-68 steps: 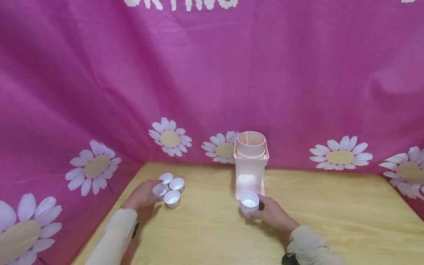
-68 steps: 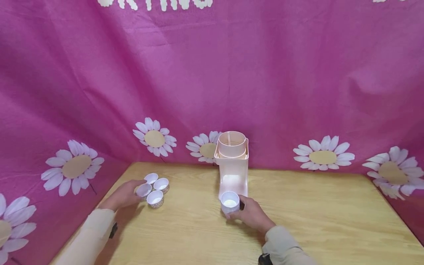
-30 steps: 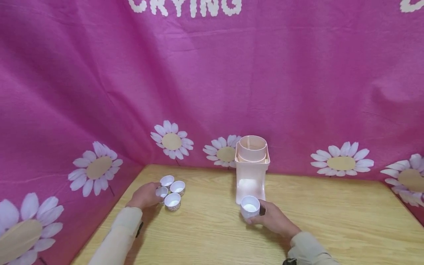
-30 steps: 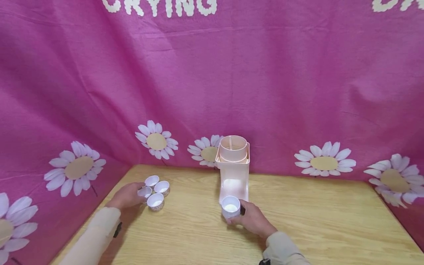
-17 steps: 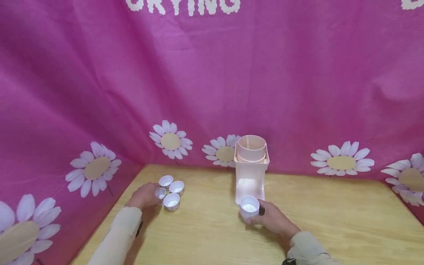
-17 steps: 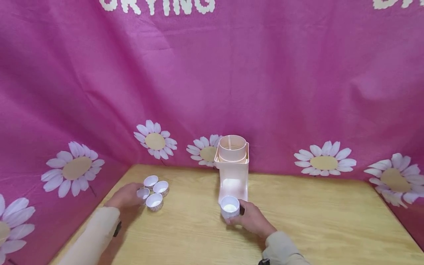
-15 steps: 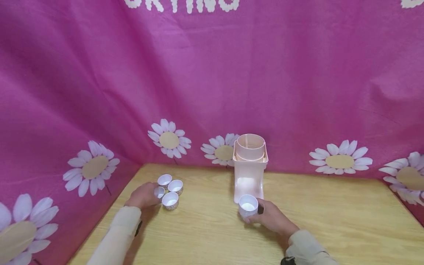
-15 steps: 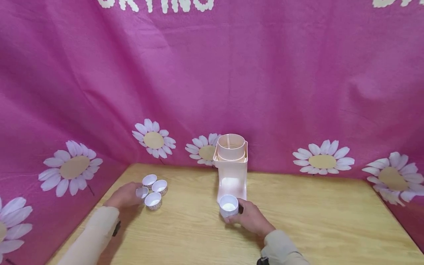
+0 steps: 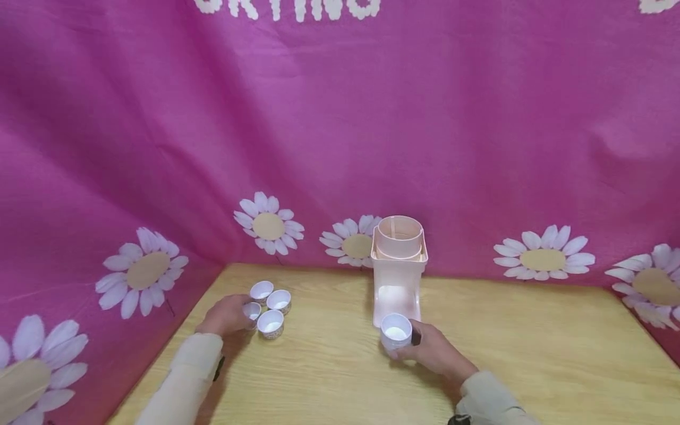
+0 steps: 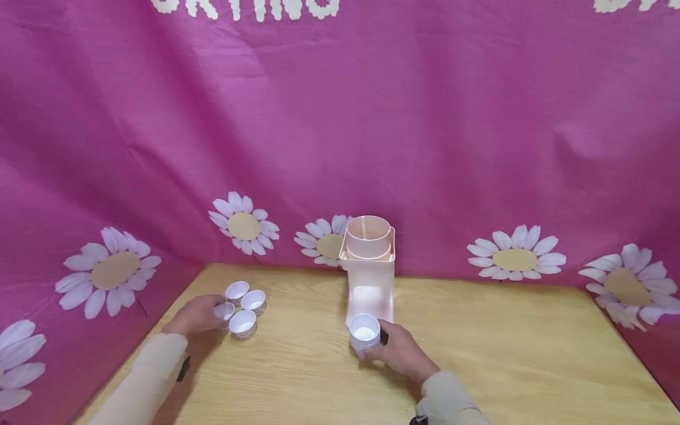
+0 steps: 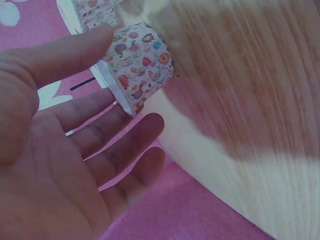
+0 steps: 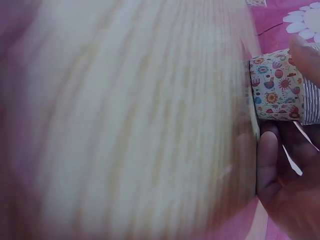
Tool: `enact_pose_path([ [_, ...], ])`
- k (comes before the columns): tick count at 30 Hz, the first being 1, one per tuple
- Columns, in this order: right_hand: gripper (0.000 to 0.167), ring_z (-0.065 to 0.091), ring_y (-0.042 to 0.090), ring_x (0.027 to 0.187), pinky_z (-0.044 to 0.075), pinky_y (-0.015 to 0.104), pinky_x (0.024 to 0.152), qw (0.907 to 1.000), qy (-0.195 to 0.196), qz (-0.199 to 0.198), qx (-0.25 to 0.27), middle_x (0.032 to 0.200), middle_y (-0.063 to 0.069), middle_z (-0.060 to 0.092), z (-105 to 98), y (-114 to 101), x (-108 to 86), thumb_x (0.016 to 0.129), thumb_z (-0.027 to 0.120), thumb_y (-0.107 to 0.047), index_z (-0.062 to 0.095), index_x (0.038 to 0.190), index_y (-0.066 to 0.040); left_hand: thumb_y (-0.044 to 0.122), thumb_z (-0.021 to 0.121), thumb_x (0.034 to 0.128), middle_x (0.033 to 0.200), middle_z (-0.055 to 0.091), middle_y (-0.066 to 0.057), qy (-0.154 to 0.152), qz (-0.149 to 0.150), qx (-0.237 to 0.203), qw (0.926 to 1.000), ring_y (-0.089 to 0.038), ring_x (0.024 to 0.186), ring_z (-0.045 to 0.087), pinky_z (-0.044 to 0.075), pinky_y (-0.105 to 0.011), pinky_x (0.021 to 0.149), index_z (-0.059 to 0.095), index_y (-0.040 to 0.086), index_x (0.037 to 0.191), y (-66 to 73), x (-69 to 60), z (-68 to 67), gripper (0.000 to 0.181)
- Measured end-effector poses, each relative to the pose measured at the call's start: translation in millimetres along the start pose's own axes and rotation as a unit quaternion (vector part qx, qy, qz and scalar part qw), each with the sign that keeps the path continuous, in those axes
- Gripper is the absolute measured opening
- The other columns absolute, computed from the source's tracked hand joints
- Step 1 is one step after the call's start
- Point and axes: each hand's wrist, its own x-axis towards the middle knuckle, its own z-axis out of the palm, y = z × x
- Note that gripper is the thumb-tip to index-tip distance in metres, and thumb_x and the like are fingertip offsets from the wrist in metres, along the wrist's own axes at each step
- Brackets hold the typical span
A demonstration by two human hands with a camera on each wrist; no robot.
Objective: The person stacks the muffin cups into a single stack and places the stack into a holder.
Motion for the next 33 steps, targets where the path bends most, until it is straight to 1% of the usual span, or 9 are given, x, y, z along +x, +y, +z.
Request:
enact_pose_path([
  [3,0.058,0.059,0.017,0.102,0.048,0.039,0.093,0.9997,0.011,0.021,-0.001,0.109,0.005,0.071,-3,5,-6.7,0.072,0.086,-0.022,0.065,0.123,-0.006,0.016,0.079,0.0722,0.118,0.070,-0.018,-0.007,0.009,-0.010,0.9999,-0.036,0.107,0.064,0.052,-0.053,0.088,0.066,0.003,0.123,6.2,6.3,6.5,0.054],
  [8,0.060,0.060,0.018,0.101,0.049,0.034,0.085,0.9996,0.007,0.023,0.012,0.112,0.008,0.070,-5,5,-10.0,0.073,0.085,-0.022,0.063,0.126,-0.005,0.015,0.079,0.0742,0.118,0.069,-0.018,-0.003,0.007,-0.003,1.0000,-0.035,0.107,0.064,0.051,-0.053,0.090,0.066,0.003,0.124,8.0,9.1,10.4,0.053],
  [12,0.060,0.061,0.019,0.104,0.051,0.039,0.089,0.9996,0.001,0.020,0.018,0.113,0.008,0.071,-1,4,-11.1,0.074,0.084,-0.022,0.063,0.127,-0.004,0.015,0.079,0.0737,0.115,0.070,-0.018,-0.003,0.007,-0.005,1.0000,-0.034,0.104,0.064,0.051,-0.053,0.089,0.066,0.002,0.122,6.2,3.0,9.0,0.051],
  [15,0.058,0.061,0.020,0.107,0.048,0.044,0.098,0.9998,0.006,0.017,0.012,0.113,0.007,0.072,2,3,-10.7,0.074,0.085,-0.021,0.064,0.126,-0.005,0.015,0.079,0.0732,0.113,0.070,-0.018,-0.005,0.010,-0.016,0.9998,-0.035,0.104,0.064,0.050,-0.054,0.090,0.066,0.000,0.120,3.9,-1.7,7.8,0.051],
  [18,0.060,0.061,0.019,0.106,0.048,0.045,0.097,0.9996,0.012,0.022,0.011,0.113,0.007,0.071,5,2,-8.4,0.073,0.085,-0.021,0.064,0.127,-0.006,0.016,0.079,0.0733,0.114,0.070,-0.019,-0.001,0.010,-0.023,0.9997,-0.036,0.105,0.064,0.050,-0.055,0.091,0.066,0.000,0.121,0.3,-3.0,6.5,0.052],
  [20,0.060,0.061,0.019,0.105,0.051,0.041,0.092,0.9996,0.013,0.025,0.010,0.113,0.007,0.071,5,1,-6.8,0.073,0.086,-0.021,0.064,0.127,-0.006,0.017,0.078,0.0740,0.116,0.069,-0.020,0.001,0.007,-0.028,0.9996,-0.037,0.106,0.064,0.050,-0.055,0.091,0.065,0.000,0.123,-2.1,-2.2,6.2,0.054],
  [24,0.059,0.063,0.021,0.105,0.051,0.045,0.094,0.9994,0.015,0.029,0.006,0.113,0.007,0.072,3,1,-5.9,0.073,0.086,-0.021,0.064,0.126,-0.006,0.021,0.076,0.0763,0.118,0.068,-0.022,0.005,0.005,-0.027,0.9996,-0.039,0.108,0.064,0.050,-0.055,0.092,0.063,-0.001,0.124,-0.1,-2.8,6.6,0.054],
  [27,0.057,0.063,0.022,0.108,0.046,0.052,0.103,0.9994,0.015,0.030,0.005,0.112,0.006,0.072,1,0,-5.7,0.073,0.086,-0.021,0.065,0.125,-0.007,0.023,0.075,0.0785,0.116,0.068,-0.022,0.006,0.003,-0.024,0.9997,-0.039,0.106,0.064,0.051,-0.055,0.090,0.063,-0.001,0.121,1.1,-6.3,7.2,0.051],
  [33,0.058,0.061,0.020,0.108,0.046,0.047,0.103,0.9998,0.009,0.017,0.001,0.113,0.007,0.071,3,-4,-4.8,0.074,0.084,-0.020,0.063,0.126,-0.006,0.026,0.074,0.0803,0.114,0.068,-0.023,0.015,-0.011,-0.025,0.9995,-0.039,0.103,0.064,0.051,-0.055,0.086,0.063,-0.001,0.120,-8.2,-14.5,6.7,0.050],
])
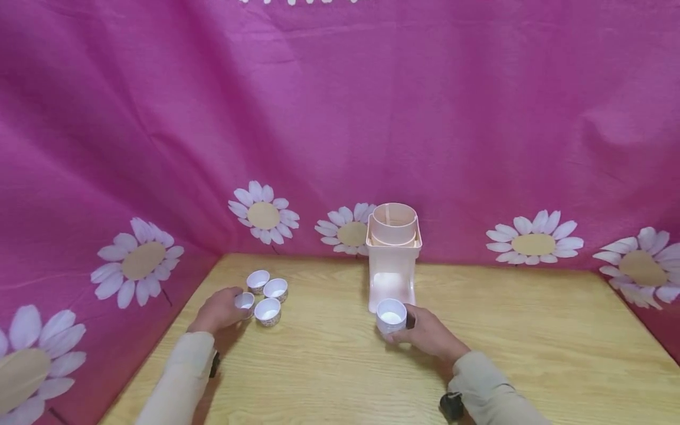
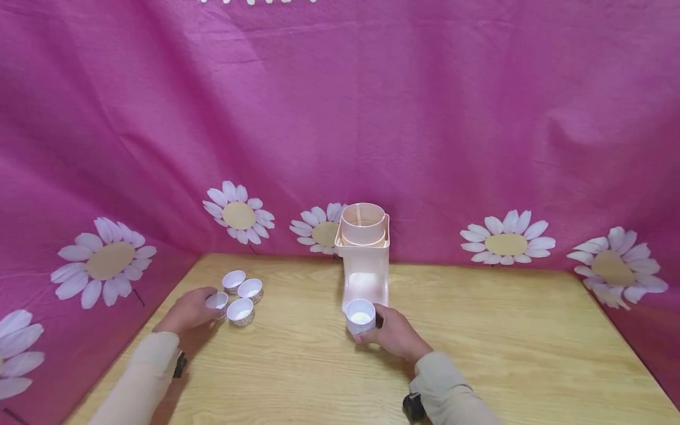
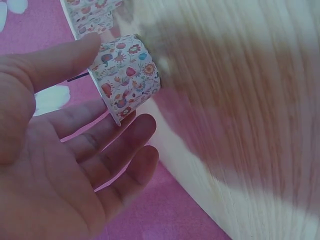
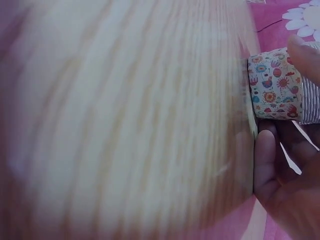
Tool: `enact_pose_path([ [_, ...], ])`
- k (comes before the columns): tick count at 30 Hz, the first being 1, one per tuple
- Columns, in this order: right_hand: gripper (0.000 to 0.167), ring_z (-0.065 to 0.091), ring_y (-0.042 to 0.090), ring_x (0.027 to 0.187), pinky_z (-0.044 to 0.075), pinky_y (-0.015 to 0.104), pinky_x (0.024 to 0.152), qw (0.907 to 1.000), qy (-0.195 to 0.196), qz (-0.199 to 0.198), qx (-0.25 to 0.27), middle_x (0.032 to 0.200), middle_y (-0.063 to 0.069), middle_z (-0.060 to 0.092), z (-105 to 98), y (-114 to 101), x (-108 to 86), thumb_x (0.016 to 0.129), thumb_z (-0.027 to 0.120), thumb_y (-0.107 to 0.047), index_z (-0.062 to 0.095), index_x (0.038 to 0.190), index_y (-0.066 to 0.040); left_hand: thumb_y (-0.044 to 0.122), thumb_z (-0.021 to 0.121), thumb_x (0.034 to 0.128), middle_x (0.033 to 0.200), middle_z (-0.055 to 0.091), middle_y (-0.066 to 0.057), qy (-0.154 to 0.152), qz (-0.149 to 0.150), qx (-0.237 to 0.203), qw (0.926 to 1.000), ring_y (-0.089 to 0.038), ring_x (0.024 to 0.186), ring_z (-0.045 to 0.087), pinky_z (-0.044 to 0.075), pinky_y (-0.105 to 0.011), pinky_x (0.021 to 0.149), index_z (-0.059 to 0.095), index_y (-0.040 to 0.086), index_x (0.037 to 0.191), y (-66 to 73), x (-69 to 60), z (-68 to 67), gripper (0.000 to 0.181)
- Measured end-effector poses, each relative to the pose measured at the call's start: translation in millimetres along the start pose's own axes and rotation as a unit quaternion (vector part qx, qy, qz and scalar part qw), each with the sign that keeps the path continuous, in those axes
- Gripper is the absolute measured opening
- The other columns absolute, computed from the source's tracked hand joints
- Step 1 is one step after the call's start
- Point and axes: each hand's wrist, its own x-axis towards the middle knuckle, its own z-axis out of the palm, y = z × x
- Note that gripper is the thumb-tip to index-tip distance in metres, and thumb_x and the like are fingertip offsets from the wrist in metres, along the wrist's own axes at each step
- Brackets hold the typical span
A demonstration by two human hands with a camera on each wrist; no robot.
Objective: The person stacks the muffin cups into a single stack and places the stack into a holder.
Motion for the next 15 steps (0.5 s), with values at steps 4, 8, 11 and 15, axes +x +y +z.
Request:
enact_pose_path([
  [4,0.058,0.062,0.020,0.105,0.049,0.040,0.094,0.9999,0.002,-0.005,-0.009,0.111,0.008,0.071,1,-1,0.0,0.074,0.085,-0.020,0.063,0.126,-0.004,0.029,0.073,0.0826,0.119,0.066,-0.026,0.010,0.000,-0.003,0.9999,-0.042,0.107,0.063,0.050,-0.056,0.089,0.060,-0.004,0.125,-3.5,-1.7,-2.1,0.055],
  [8,0.060,0.061,0.020,0.104,0.051,0.037,0.088,0.9999,0.006,0.009,-0.009,0.112,0.008,0.071,1,-1,0.4,0.074,0.085,-0.020,0.063,0.127,-0.005,0.031,0.072,0.0851,0.119,0.066,-0.027,0.018,0.002,-0.006,0.9998,-0.043,0.109,0.062,0.049,-0.056,0.091,0.059,-0.005,0.126,-4.6,-1.0,-4.4,0.056],
  [11,0.060,0.062,0.020,0.105,0.050,0.039,0.092,0.9998,0.010,0.007,-0.017,0.112,0.008,0.071,1,-1,1.7,0.073,0.086,-0.021,0.063,0.127,-0.005,0.032,0.072,0.0848,0.117,0.067,-0.026,0.026,0.002,-0.008,0.9996,-0.042,0.107,0.062,0.050,-0.055,0.090,0.059,-0.006,0.125,-5.1,-0.6,-7.2,0.056],
  [15,0.060,0.062,0.020,0.105,0.049,0.043,0.096,0.9997,0.012,-0.001,-0.020,0.111,0.008,0.071,1,0,1.9,0.073,0.086,-0.020,0.063,0.126,-0.004,0.031,0.072,0.0838,0.110,0.068,-0.023,0.043,0.011,-0.012,0.9989,-0.038,0.100,0.064,0.051,-0.051,0.086,0.062,-0.004,0.120,-3.7,-0.9,-11.1,0.052],
])
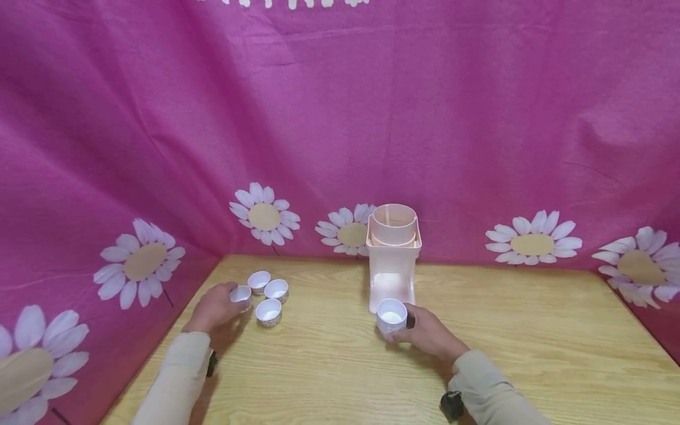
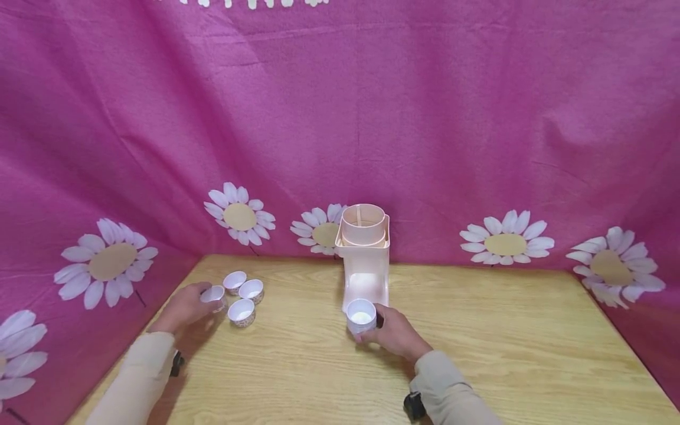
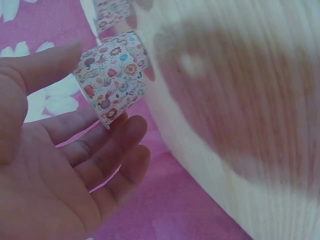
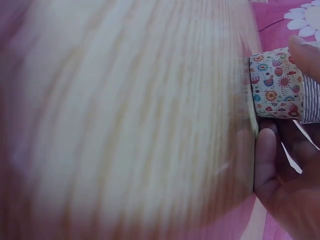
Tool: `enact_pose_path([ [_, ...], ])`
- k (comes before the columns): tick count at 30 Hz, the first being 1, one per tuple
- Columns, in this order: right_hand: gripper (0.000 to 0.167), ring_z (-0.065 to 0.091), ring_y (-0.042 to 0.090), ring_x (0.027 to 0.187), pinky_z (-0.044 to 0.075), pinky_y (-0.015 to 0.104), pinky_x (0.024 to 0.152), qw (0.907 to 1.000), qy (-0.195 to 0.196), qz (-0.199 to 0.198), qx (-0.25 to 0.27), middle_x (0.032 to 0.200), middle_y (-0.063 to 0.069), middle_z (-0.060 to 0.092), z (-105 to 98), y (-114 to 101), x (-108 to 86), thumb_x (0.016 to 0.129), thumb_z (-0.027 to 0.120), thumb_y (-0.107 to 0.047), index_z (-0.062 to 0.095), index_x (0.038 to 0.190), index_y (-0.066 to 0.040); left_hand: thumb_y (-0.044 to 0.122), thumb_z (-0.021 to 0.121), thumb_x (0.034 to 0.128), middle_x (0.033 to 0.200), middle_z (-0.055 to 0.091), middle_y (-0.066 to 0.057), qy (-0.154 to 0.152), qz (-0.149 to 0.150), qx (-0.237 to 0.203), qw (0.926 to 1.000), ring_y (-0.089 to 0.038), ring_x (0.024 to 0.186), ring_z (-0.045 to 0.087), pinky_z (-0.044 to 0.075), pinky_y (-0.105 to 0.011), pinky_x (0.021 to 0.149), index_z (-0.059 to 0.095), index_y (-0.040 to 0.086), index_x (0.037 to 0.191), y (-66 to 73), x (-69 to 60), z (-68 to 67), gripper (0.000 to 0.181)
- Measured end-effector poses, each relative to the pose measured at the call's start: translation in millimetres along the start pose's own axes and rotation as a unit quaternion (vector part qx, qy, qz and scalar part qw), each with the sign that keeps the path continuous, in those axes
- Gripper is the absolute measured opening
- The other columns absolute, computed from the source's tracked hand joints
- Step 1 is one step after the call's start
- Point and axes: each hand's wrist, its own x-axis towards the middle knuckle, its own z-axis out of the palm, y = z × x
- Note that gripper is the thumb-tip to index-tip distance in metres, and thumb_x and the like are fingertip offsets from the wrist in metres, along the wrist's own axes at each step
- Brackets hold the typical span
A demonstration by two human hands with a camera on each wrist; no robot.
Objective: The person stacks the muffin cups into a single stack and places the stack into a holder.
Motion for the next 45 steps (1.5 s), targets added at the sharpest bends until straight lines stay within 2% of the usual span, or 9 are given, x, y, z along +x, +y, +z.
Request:
enact_pose_path([
  [6,0.061,0.062,0.021,0.107,0.047,0.048,0.100,0.9999,0.002,0.010,-0.005,0.113,0.007,0.072,1,0,0.9,0.071,0.086,-0.020,0.064,0.126,-0.006,0.030,0.073,0.0826,0.096,0.068,-0.016,0.030,0.019,-0.014,0.9993,-0.030,0.087,0.060,0.049,-0.045,0.079,0.066,-0.001,0.106,5.3,-0.5,-4.4,0.040],
  [11,0.061,0.062,0.020,0.104,0.051,0.044,0.093,0.9999,0.001,0.009,-0.004,0.111,0.007,0.071,1,0,1.7,0.071,0.086,-0.021,0.064,0.125,-0.006,0.029,0.072,0.0839,0.111,0.069,-0.021,0.053,0.040,-0.020,0.9976,-0.038,0.103,0.063,0.050,-0.052,0.091,0.065,-0.004,0.116,15.4,0.7,-6.2,0.047],
  [15,0.059,0.062,0.019,0.100,0.052,0.040,0.089,1.0000,-0.002,0.001,0.009,0.109,0.008,0.072,1,1,2.0,0.071,0.085,-0.019,0.064,0.125,-0.005,0.030,0.071,0.0853,0.120,0.067,-0.025,0.071,0.064,-0.026,0.9951,-0.043,0.114,0.061,0.048,-0.055,0.098,0.062,-0.006,0.122,28.6,2.1,-8.1,0.053],
  [17,0.058,0.062,0.019,0.098,0.052,0.037,0.084,0.9998,-0.005,0.002,0.018,0.108,0.009,0.072,1,2,2.0,0.071,0.085,-0.018,0.064,0.124,-0.004,0.030,0.072,0.0857,0.118,0.068,-0.023,0.081,0.076,-0.029,0.9933,-0.041,0.112,0.062,0.048,-0.054,0.096,0.064,-0.005,0.121,37.1,2.3,-7.9,0.051],
  [20,0.059,0.062,0.018,0.099,0.051,0.036,0.085,0.9997,-0.007,0.003,0.022,0.110,0.009,0.072,1,2,1.9,0.071,0.085,-0.018,0.064,0.124,-0.005,0.030,0.073,0.0848,0.110,0.070,-0.019,0.092,0.090,-0.039,0.9909,-0.037,0.104,0.064,0.050,-0.052,0.090,0.067,-0.002,0.117,50.2,1.5,-6.7,0.046],
  [30,0.057,0.062,0.020,0.105,0.048,0.045,0.098,0.9998,-0.009,0.002,0.020,0.110,0.007,0.072,0,2,2.5,0.071,0.085,-0.018,0.065,0.124,-0.005,0.024,0.079,0.0809,0.111,0.071,-0.014,0.077,0.121,-0.107,0.9838,-0.028,0.098,0.064,0.051,-0.039,0.080,0.069,0.004,0.117,90.5,4.1,6.5,0.042],
  [35,0.059,0.062,0.021,0.107,0.046,0.050,0.101,0.9999,-0.008,-0.001,0.009,0.111,0.007,0.071,-2,-1,6.1,0.072,0.085,-0.019,0.064,0.125,-0.005,0.020,0.080,0.0802,0.117,0.070,-0.014,0.062,0.139,-0.137,0.9788,-0.027,0.102,0.062,0.050,-0.040,0.085,0.068,0.004,0.121,115.4,2.5,15.3,0.045],
  [41,0.060,0.061,0.023,0.110,0.043,0.055,0.105,0.9999,-0.010,0.002,0.009,0.113,0.006,0.071,-2,-1,3.4,0.072,0.086,-0.019,0.064,0.126,-0.006,0.018,0.083,0.0772,0.121,0.069,-0.013,0.056,0.166,-0.150,0.9732,-0.027,0.103,0.063,0.051,-0.043,0.089,0.067,0.004,0.123,146.5,-0.6,30.1,0.051],
  [45,0.057,0.061,0.022,0.108,0.044,0.054,0.103,0.9997,-0.018,-0.011,0.015,0.112,0.007,0.071,-2,-1,1.2,0.073,0.085,-0.019,0.064,0.125,-0.005,0.018,0.083,0.0775,0.124,0.068,-0.013,0.051,0.183,-0.165,0.9678,-0.028,0.106,0.064,0.052,-0.045,0.092,0.065,0.003,0.126,161.0,-0.9,36.7,0.053],
])
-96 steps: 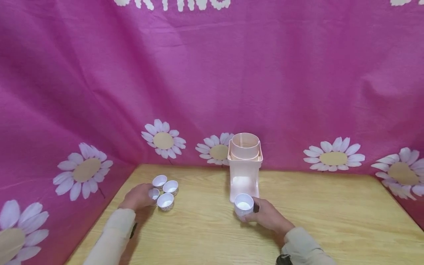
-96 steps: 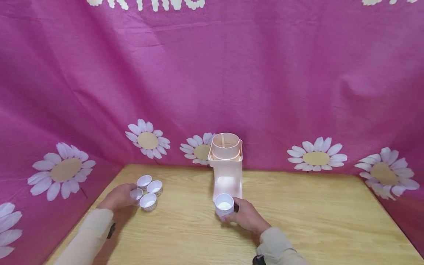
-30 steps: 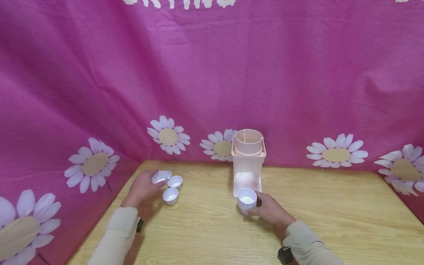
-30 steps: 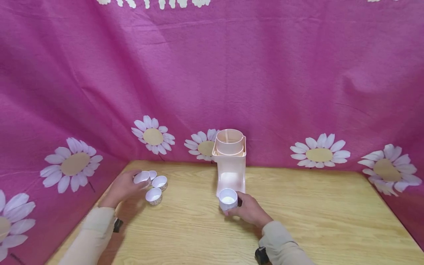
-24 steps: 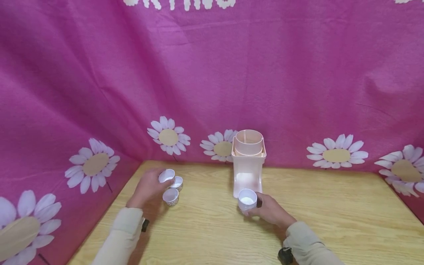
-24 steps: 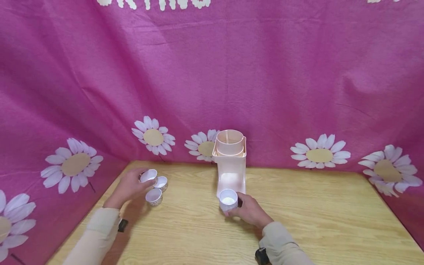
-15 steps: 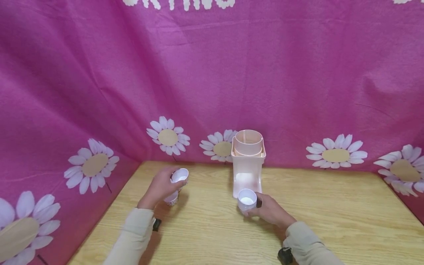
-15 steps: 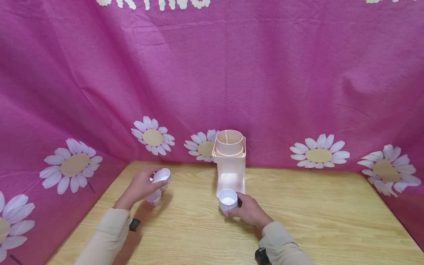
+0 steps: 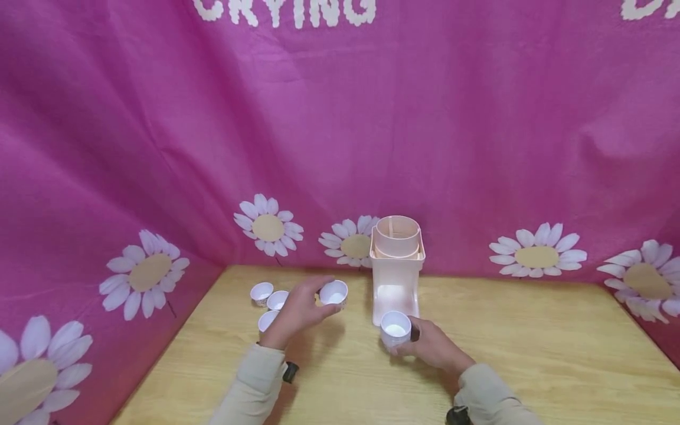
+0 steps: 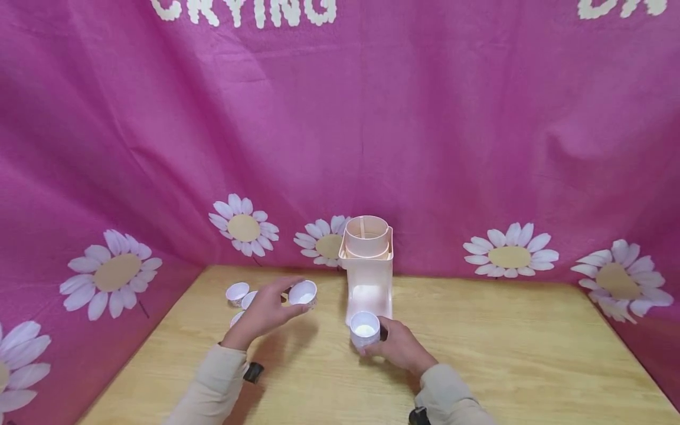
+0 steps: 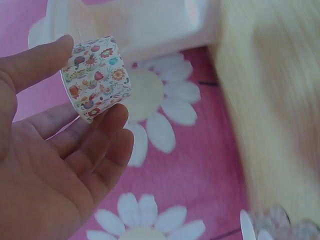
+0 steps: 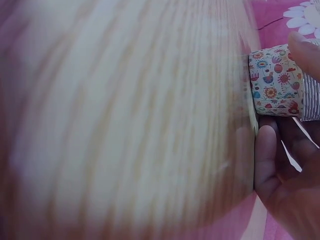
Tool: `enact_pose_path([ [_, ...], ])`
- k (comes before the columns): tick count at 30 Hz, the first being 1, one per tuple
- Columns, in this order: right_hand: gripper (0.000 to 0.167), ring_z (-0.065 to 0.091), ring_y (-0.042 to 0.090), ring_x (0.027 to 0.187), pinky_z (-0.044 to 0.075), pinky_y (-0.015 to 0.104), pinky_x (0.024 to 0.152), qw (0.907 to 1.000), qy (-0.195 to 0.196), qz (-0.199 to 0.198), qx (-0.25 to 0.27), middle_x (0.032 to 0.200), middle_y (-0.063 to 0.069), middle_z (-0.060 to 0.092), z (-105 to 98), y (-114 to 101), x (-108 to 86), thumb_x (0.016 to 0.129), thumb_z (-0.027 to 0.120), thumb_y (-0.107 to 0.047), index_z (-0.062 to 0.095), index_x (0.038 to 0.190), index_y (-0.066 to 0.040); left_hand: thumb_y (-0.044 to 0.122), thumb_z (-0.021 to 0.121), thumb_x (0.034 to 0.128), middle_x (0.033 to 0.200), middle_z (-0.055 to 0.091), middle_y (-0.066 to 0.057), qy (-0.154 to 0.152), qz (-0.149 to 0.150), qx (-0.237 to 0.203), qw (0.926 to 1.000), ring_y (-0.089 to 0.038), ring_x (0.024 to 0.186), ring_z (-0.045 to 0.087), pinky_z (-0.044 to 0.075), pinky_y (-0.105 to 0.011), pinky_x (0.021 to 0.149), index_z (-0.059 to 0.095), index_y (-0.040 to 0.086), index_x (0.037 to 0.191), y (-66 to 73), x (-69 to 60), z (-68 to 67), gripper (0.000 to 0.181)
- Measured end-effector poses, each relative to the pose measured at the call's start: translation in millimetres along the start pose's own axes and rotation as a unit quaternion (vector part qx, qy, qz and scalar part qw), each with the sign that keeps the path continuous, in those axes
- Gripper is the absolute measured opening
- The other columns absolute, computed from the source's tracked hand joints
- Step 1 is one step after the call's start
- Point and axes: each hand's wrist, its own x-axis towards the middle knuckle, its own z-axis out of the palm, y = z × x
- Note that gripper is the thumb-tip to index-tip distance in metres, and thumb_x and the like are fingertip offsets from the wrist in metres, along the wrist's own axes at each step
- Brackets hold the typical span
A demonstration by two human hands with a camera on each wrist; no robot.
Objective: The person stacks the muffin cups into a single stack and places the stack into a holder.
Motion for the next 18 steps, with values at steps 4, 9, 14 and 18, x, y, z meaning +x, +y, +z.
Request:
enact_pose_path([
  [4,0.057,0.061,0.020,0.106,0.045,0.050,0.102,0.9999,-0.005,-0.010,0.008,0.111,0.007,0.072,0,1,0.2,0.073,0.084,-0.018,0.064,0.124,-0.005,0.019,0.082,0.0780,0.125,0.068,-0.012,-0.013,0.034,-0.002,0.9993,-0.027,0.106,0.064,0.052,-0.044,0.092,0.064,0.003,0.127,11.3,5.0,10.8,0.054],
  [9,0.055,0.062,0.019,0.105,0.047,0.048,0.100,0.9998,0.002,-0.010,0.019,0.111,0.008,0.072,0,1,0.9,0.072,0.084,-0.016,0.065,0.123,-0.005,0.021,0.081,0.0794,0.124,0.068,-0.010,-0.041,0.068,-0.013,0.9968,-0.024,0.106,0.064,0.052,-0.041,0.093,0.063,0.005,0.129,28.6,16.0,24.5,0.055],
  [14,0.056,0.062,0.019,0.106,0.048,0.046,0.098,0.9999,-0.007,-0.009,0.012,0.112,0.007,0.072,1,4,1.4,0.073,0.084,-0.019,0.064,0.124,-0.006,0.024,0.081,0.0794,0.126,0.068,-0.008,-0.064,0.064,-0.010,0.9959,-0.022,0.112,0.064,0.052,-0.038,0.096,0.062,0.006,0.130,45.0,22.4,38.8,0.057],
  [18,0.056,0.061,0.019,0.107,0.047,0.045,0.099,0.9998,-0.011,-0.015,0.008,0.114,0.007,0.072,0,6,3.9,0.074,0.083,-0.021,0.064,0.125,-0.007,0.027,0.081,0.0812,0.129,0.066,-0.004,-0.100,0.072,0.030,0.9919,-0.017,0.111,0.063,0.052,-0.031,0.095,0.061,0.010,0.132,57.4,31.7,50.0,0.058],
])
